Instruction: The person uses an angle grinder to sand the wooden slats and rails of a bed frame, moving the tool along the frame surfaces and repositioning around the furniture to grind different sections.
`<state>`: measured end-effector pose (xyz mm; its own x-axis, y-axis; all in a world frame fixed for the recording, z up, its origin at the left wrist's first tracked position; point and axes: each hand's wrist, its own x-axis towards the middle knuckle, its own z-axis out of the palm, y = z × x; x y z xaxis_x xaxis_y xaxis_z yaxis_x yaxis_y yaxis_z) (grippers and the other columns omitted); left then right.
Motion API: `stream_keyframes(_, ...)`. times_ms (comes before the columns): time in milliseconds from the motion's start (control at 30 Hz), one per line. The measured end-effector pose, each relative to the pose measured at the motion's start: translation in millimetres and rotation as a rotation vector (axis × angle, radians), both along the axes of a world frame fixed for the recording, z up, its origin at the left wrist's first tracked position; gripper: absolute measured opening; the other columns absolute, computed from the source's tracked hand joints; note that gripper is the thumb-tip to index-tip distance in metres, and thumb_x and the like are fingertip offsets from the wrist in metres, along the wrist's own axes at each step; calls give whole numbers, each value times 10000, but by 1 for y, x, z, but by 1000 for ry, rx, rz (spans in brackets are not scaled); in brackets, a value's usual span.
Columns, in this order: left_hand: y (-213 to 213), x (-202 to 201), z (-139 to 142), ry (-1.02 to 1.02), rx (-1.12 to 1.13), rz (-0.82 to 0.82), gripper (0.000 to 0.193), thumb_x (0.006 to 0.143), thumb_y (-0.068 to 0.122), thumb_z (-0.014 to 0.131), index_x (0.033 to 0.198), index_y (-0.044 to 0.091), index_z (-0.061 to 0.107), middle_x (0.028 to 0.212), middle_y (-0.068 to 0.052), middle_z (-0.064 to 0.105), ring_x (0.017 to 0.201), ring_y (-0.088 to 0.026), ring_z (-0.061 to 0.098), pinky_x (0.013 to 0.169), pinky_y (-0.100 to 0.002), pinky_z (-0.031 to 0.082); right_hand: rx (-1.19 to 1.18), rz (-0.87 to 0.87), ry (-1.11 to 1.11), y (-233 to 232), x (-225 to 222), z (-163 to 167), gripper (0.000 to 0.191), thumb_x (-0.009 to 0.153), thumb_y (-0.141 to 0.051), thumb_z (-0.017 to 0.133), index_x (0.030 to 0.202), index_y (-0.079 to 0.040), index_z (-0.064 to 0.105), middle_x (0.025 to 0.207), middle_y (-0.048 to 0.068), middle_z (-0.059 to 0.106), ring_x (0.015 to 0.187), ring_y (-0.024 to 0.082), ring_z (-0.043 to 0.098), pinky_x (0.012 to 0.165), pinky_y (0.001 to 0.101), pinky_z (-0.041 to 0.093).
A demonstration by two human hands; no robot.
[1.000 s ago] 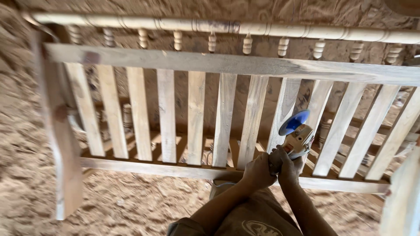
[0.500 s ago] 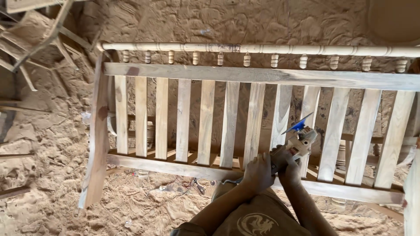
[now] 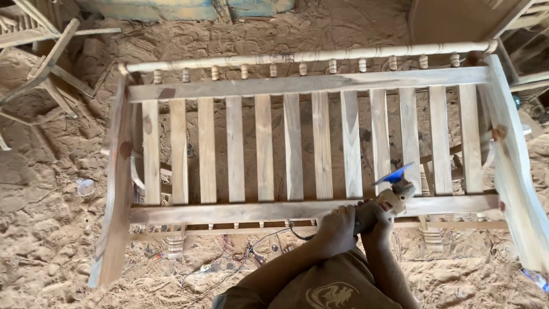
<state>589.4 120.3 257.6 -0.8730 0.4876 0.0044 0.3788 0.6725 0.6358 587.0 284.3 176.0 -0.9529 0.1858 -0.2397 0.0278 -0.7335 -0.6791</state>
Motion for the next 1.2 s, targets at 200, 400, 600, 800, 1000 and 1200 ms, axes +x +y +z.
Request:
stream_keyframes(200,-11,71,-13,-40,5,31,554,746,166,780,1170,-53,498,995,-250,643,847,-395,686,661,-540,556,1,18,-3,-11,69,0,380,909,-225,675,1209,-31,544,1121,110,626,1060,276,632,939,433,548)
stream_keyframes(400,-19,105,-27,-32,119,200,592,751,181,757,1216,-62,484,1053,-285,622,888,-456,664,719,-569,563,53,177,64,-20,75,5,432,912,-190,709,1285,-40,549,1155,127,626,1097,292,626,983,459,526)
stream_keyframes(600,17,124,-20,-185,137,383,527,868,267,713,1256,-24,507,1114,-284,652,981,-475,676,832,-575,556,34,402,37,14,73,7,516,876,-223,714,1329,-47,540,1245,144,639,1165,322,618,1027,490,493)
stream_keyframes(800,90,128,-5,-329,204,273,792,682,373,789,1287,-48,497,1072,-257,707,981,-452,701,877,-526,561,-75,435,203,106,75,-11,603,865,-274,749,1376,-29,542,1263,155,625,1194,342,609,1059,524,465)
stream_keyframes(1000,157,149,-13,-395,223,179,839,647,422,829,1266,-65,543,1009,-285,718,935,-466,714,828,-515,583,-155,394,151,189,106,-34,624,924,-361,761,1392,-29,515,1294,144,609,1222,338,581,1092,549,450)
stream_keyframes(1200,183,163,-28,-423,230,184,866,599,431,828,1263,-54,554,980,-271,726,902,-440,725,787,-500,587,-151,442,81,215,133,-41,653,934,-390,749,1435,-37,523,1275,159,610,1218,341,586,1066,538,455)
